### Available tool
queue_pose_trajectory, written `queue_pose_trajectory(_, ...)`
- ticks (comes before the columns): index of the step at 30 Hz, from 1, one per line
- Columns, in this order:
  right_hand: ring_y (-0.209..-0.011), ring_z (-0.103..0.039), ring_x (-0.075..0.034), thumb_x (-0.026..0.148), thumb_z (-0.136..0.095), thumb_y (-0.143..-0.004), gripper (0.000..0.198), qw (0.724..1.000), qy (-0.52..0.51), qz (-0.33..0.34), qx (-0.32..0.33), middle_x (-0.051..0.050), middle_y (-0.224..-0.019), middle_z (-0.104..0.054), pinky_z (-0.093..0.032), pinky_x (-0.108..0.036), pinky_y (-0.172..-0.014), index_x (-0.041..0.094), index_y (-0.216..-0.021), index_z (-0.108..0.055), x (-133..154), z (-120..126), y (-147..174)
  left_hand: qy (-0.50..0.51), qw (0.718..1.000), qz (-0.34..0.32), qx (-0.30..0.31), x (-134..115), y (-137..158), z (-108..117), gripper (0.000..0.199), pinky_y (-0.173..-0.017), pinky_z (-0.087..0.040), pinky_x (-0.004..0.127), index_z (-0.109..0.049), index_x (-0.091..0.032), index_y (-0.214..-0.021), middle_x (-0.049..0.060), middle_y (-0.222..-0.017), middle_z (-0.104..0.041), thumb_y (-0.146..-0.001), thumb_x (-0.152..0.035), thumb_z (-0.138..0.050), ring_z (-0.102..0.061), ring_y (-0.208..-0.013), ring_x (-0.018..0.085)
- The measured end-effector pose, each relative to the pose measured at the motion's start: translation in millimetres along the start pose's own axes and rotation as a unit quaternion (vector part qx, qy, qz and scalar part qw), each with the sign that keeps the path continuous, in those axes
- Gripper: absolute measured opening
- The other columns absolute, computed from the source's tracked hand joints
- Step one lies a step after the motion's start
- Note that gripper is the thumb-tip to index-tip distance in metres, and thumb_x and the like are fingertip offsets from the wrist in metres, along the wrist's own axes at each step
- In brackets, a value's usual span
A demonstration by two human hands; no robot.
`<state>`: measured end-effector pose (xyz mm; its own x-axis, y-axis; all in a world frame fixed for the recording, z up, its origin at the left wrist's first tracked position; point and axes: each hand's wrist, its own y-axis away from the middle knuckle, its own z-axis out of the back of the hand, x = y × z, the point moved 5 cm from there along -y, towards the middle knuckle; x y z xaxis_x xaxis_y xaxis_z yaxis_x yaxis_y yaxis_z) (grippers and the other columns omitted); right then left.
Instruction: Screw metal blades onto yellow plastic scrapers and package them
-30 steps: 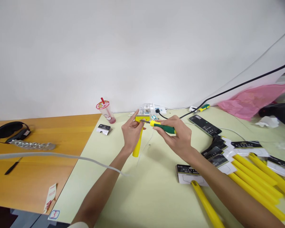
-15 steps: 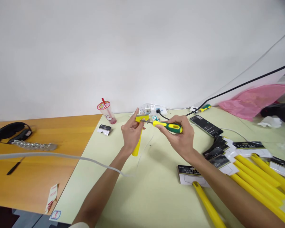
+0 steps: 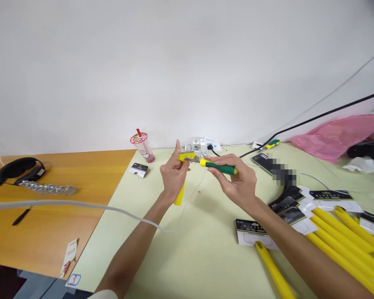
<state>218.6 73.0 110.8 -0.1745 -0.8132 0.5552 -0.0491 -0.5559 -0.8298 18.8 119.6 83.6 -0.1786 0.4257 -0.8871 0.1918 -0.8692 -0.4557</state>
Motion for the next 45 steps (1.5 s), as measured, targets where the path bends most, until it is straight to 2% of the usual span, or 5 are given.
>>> queue_pose_trajectory(10, -0.096, -0.084, -0.027, 0.051, -0.088, -0.089, 0.034, 0.951, -0.020, -0.273, -0.143, -0.009, -0.100, -0.084, -0.073, -0.039, -0.078, 0.023, -0.095, -0.069, -22, -4, 15, -0.070, 0.996, -0.050, -0.038, 2, -2, 6, 0.078, -0.084, -0.061, 0.022, -0.052, -0.025, -0.164, -0.013, -0.055, -0.042, -0.090, -0.026, -0.077, -0.043, -0.054, 0.009)
queue_pose_trajectory(16, -0.107, -0.082, -0.026, 0.039, -0.081, -0.098, 0.022, 0.987, 0.002, -0.145, -0.074, -0.007, -0.108, -0.083, -0.069, -0.039, -0.085, 0.026, -0.104, -0.065, -7, 0, 0, 0.010, 0.999, 0.016, -0.038, 6, -12, 8, 0.079, -0.076, -0.065, 0.025, -0.054, -0.022, -0.163, -0.014, -0.055, -0.038, -0.089, -0.034, -0.081, -0.043, -0.053, 0.008)
queue_pose_trajectory(20, -0.101, -0.081, -0.026, 0.038, -0.077, -0.101, 0.017, 0.994, 0.092, -0.054, 0.006, -0.006, -0.104, -0.082, -0.065, -0.040, -0.084, 0.027, -0.103, -0.065, 3, 20, -18, 0.140, 0.981, 0.119, -0.053, 20, -26, 15, 0.087, -0.071, -0.066, 0.028, -0.062, -0.015, -0.156, -0.006, -0.070, -0.067, -0.078, -0.039, -0.093, -0.062, -0.065, 0.010)
queue_pose_trajectory(27, -0.071, -0.068, -0.019, 0.053, -0.067, -0.104, 0.028, 0.906, 0.164, -0.161, 0.356, -0.003, -0.096, -0.080, -0.049, -0.033, -0.062, 0.026, -0.097, -0.070, -36, 17, -14, 0.236, 0.958, 0.164, 0.000, 22, -38, 15, 0.067, -0.080, -0.067, 0.027, -0.072, -0.019, -0.137, 0.014, -0.137, -0.077, -0.077, -0.036, -0.095, -0.078, -0.105, 0.021)
queue_pose_trajectory(45, -0.090, -0.072, -0.023, 0.053, -0.064, -0.105, 0.029, 0.900, 0.108, -0.159, 0.392, -0.005, -0.101, -0.079, -0.054, -0.036, -0.079, 0.025, -0.099, -0.069, -74, -7, 18, 0.236, 0.919, 0.300, 0.095, 40, 17, 27, 0.052, -0.086, -0.068, 0.029, -0.072, -0.022, -0.126, 0.005, -0.116, -0.075, -0.080, -0.033, -0.093, -0.072, -0.098, 0.015)
